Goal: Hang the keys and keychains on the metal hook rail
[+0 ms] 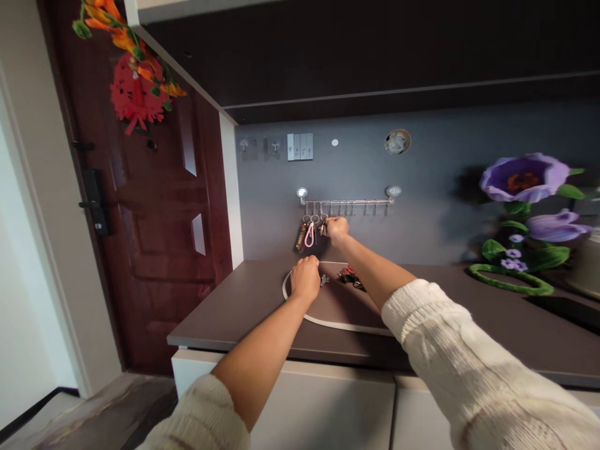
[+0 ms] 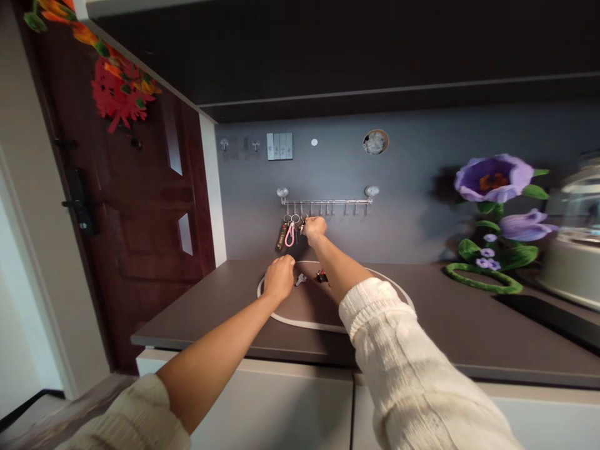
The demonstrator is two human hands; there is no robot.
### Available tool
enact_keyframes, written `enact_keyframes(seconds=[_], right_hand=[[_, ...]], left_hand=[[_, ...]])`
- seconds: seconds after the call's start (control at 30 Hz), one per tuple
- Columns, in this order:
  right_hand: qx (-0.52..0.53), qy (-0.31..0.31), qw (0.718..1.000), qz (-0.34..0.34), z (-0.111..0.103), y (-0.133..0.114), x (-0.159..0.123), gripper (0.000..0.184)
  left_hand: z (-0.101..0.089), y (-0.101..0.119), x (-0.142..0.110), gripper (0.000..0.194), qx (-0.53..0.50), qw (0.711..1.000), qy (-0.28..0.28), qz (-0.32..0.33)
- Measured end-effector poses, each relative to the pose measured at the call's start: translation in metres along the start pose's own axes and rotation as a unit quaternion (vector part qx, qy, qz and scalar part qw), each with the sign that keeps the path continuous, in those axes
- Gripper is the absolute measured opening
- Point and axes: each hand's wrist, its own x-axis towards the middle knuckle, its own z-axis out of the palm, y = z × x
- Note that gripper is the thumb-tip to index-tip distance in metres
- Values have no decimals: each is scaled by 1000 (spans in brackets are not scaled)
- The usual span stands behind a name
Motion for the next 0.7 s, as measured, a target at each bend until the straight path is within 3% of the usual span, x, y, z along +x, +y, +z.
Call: enact_keyframes(seconds=[0.17,0.7], right_hand=[[44,36,996,63,2,2,-1,6],[77,-4,994,76,-5,-5,-10,7]], left_hand=[[0,0,0,29,1,1000,-1,-3],[-2,1,0,31,0,1000,-14,-7]])
